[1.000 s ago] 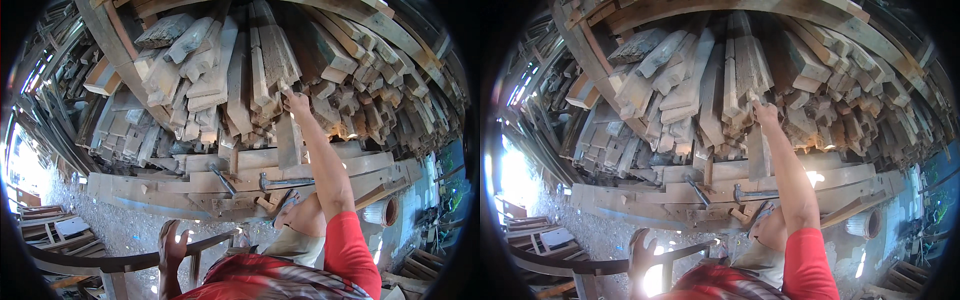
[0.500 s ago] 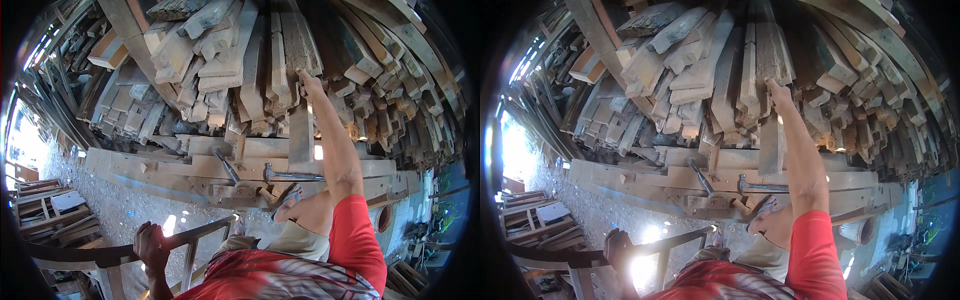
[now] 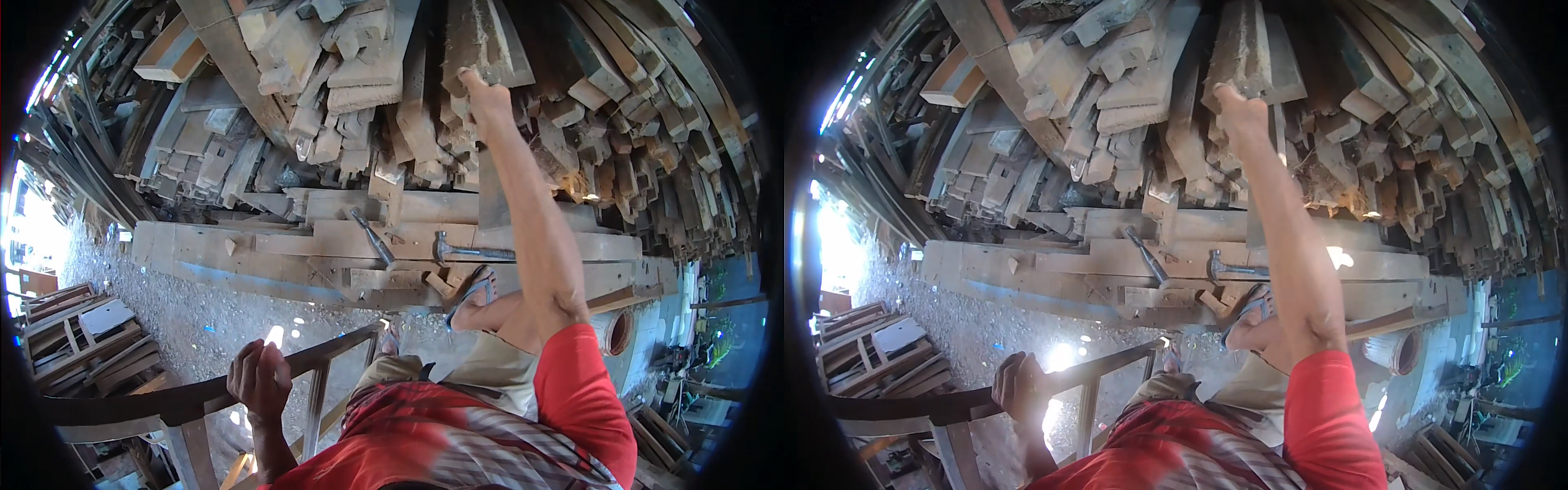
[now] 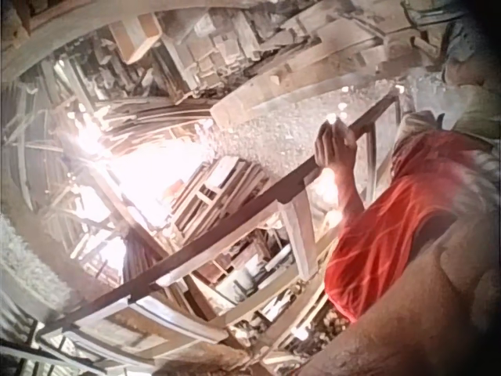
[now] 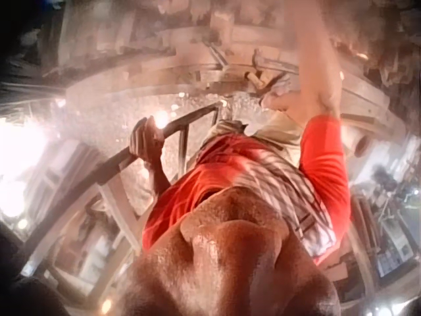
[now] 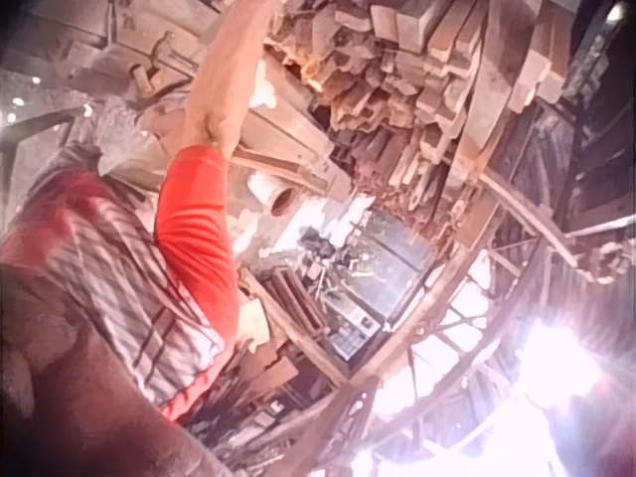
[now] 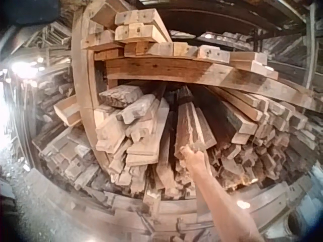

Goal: The person uses a hammer and chisel to carve a notch into a piece of wood, then uses the hammer to drive a nail into a smaller wooden block.

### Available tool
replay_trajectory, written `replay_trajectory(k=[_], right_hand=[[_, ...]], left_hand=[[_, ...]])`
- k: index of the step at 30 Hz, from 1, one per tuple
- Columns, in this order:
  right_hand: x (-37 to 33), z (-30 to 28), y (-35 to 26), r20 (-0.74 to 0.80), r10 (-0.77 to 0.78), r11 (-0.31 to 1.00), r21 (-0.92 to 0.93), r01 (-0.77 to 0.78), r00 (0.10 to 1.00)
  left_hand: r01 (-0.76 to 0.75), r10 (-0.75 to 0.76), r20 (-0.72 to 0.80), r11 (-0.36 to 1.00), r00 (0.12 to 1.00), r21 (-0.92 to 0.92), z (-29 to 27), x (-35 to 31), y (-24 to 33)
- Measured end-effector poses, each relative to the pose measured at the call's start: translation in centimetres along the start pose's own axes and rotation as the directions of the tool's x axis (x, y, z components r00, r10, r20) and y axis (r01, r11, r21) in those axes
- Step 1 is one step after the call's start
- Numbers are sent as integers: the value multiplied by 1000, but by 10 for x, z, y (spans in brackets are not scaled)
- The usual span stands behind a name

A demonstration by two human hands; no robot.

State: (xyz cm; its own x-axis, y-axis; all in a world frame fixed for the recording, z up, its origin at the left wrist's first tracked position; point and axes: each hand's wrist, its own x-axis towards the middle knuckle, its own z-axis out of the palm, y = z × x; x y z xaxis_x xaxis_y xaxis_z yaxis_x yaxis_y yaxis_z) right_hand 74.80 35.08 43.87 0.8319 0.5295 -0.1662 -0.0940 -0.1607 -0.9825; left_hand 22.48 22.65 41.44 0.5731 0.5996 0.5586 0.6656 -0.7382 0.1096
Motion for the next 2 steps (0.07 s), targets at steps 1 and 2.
replay_trajectory(k=[1, 2], right_hand=[[-11, -1, -3, -68, -18, 974, -227, 3, 998], [-23, -4, -3, -131, -45, 897, -442, -18, 990]], left_hand=[[-2, 2, -2, 1000, 1000, 6, 3, 0, 1], [-10, 10, 1, 1000, 1000, 17, 6, -1, -1]])
